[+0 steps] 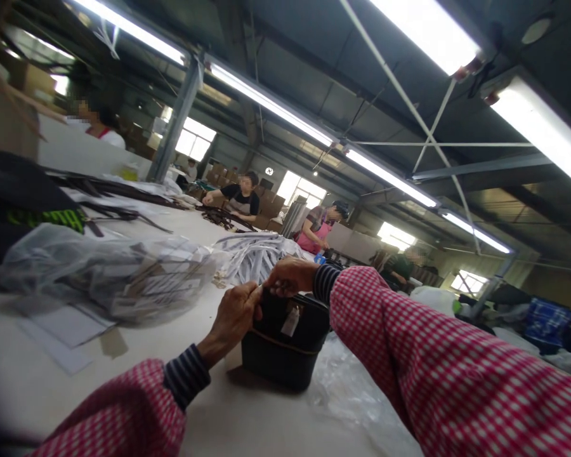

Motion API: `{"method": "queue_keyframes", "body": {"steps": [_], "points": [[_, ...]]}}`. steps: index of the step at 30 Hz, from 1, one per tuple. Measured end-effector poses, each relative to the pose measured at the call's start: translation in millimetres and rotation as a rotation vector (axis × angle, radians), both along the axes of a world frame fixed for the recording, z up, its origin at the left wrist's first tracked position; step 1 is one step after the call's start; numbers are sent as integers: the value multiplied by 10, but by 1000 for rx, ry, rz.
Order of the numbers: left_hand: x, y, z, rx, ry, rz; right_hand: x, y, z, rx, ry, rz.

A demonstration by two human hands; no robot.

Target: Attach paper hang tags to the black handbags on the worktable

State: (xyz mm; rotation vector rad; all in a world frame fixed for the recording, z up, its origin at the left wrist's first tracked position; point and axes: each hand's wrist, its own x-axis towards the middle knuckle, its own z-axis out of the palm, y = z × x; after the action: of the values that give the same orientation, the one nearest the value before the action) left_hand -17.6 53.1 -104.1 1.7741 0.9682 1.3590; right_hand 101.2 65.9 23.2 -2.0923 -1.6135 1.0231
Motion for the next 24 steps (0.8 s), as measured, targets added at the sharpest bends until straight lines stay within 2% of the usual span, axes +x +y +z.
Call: {"method": "queue_keyframes", "body": {"steps": [7,16,24], "points": [[6,-1,-8,-22,-35,-22,-16,19,-27,-46,-12,-9],[-70,116,29,-222,-199,-306,22,-175,-9,53,6,106],[-155,175,25,-282,-256,-433,130,-51,-13,104,-116,210]]}}
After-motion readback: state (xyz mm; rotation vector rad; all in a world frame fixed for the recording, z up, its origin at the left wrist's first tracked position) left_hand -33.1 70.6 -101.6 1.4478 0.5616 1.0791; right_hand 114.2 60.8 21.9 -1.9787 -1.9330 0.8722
